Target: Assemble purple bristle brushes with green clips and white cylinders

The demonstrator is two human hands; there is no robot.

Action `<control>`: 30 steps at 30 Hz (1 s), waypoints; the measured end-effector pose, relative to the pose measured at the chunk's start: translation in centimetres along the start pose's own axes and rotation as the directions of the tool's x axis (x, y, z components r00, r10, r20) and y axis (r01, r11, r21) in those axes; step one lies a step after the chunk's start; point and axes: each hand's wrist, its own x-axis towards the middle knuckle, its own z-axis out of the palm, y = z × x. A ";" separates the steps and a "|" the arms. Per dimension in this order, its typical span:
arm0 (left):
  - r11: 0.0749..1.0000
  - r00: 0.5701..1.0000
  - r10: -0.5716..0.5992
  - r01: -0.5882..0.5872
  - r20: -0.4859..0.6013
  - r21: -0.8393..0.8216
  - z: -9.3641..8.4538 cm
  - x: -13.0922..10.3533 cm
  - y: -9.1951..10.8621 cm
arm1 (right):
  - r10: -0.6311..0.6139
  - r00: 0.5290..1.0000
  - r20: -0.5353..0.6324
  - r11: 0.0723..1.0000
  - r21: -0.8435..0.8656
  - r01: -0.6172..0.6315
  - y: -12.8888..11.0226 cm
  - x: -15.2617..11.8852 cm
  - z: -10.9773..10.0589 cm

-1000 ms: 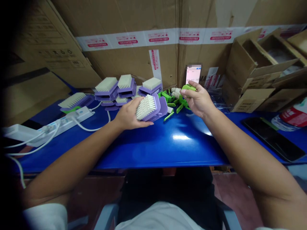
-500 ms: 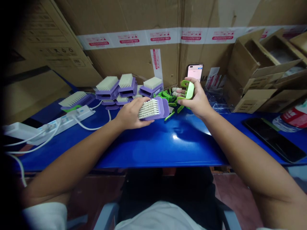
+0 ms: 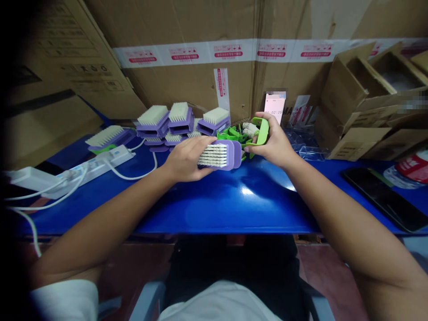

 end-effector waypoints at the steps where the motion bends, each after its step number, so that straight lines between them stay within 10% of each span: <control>1: 1.000 1.000 -0.010 0.010 0.001 0.004 0.0 0.0 0.0 | -0.014 1.000 0.017 1.000 -0.017 0.014 -0.2 -0.1 0.0; 30: 0.996 1.000 -0.027 0.027 0.002 0.090 0.6 -0.2 0.1 | -0.315 0.890 0.328 0.900 -0.193 0.390 -3.3 -1.7 2.5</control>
